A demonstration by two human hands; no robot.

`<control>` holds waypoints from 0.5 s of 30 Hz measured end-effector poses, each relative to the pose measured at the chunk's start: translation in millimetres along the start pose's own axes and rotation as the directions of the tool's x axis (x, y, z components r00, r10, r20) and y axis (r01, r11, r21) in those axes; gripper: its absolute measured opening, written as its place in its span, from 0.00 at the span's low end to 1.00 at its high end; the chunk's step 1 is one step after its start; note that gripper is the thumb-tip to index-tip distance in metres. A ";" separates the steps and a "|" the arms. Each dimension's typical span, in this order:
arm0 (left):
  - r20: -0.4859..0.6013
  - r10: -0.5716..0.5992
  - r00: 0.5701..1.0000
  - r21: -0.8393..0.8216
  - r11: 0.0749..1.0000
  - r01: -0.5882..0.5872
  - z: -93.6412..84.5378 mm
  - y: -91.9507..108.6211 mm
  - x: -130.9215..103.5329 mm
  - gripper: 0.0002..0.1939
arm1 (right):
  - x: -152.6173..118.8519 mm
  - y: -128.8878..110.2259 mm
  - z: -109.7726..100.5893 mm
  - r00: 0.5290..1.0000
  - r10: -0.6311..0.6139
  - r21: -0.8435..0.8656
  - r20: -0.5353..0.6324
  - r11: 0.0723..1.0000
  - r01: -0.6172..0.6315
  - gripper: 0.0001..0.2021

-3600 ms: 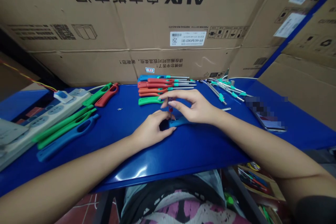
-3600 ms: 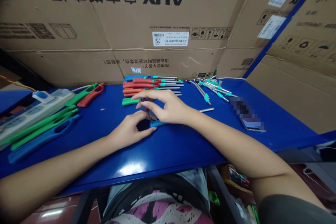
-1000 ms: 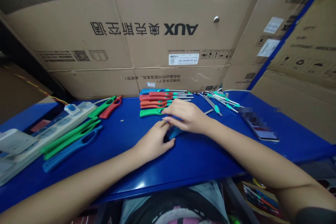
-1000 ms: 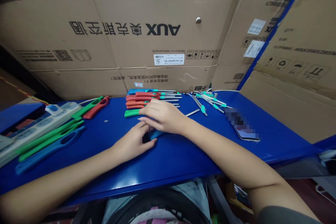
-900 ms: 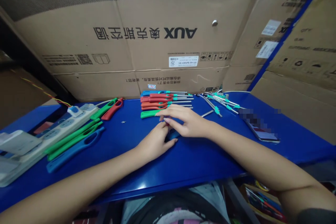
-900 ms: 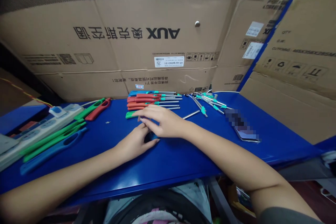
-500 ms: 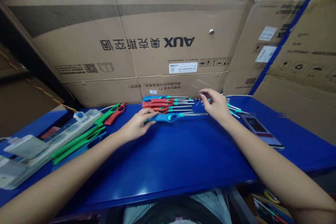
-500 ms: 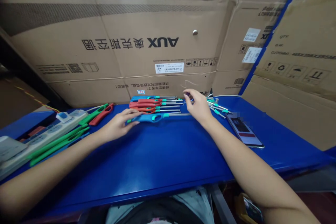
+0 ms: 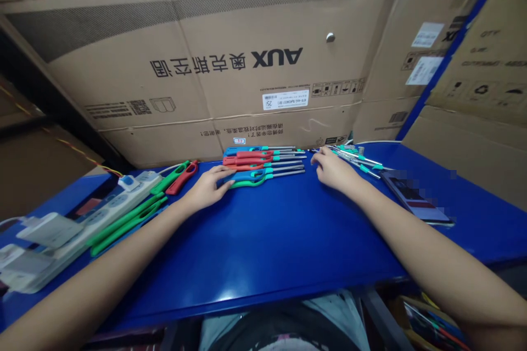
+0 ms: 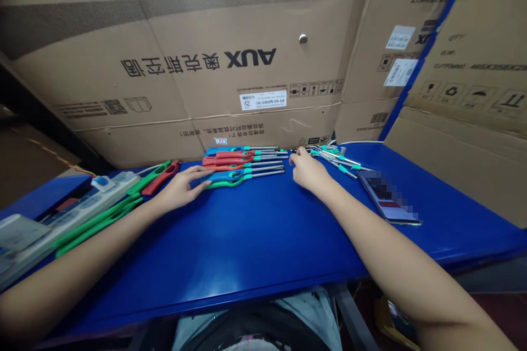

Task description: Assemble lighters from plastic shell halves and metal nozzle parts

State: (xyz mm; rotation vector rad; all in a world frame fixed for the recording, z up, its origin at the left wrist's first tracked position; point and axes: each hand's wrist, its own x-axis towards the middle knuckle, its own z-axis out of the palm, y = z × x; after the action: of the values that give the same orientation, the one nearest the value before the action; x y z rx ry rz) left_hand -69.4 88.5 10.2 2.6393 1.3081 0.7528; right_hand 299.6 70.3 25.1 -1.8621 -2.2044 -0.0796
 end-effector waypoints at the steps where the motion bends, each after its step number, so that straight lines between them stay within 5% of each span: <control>1: -0.015 -0.005 1.000 0.003 1.000 0.005 0.4 1.1 -0.7 0.23 | -1.5 -0.9 1.1 0.998 0.013 -0.031 0.068 0.999 -0.011 0.16; 6: -0.128 -0.024 0.992 0.057 0.998 0.031 -4.7 10.1 -2.1 0.21 | -4.3 0.6 6.3 0.982 0.006 -0.081 0.187 0.997 0.010 0.22; 9: -0.144 -0.204 0.968 0.264 0.935 0.236 -20.6 7.2 1.3 0.20 | -3.2 1.6 6.8 0.986 -0.015 -0.075 0.165 0.997 0.028 0.22; 11: -0.127 -0.430 0.894 0.430 0.789 0.440 -33.9 -2.5 3.8 0.20 | -2.2 1.1 6.6 0.993 -0.048 -0.056 0.110 0.997 0.055 0.22; 15: -0.110 -0.659 0.744 0.532 0.593 0.604 -51.0 -31.5 4.2 0.21 | -0.8 -1.3 7.3 0.992 -0.127 0.000 0.000 0.992 0.127 0.19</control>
State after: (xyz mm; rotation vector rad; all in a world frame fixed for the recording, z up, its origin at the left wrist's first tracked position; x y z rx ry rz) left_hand -114.1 105.1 46.8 2.1536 2.5196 0.1328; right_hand 297.3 70.8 18.0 -1.7200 -2.3210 -0.1026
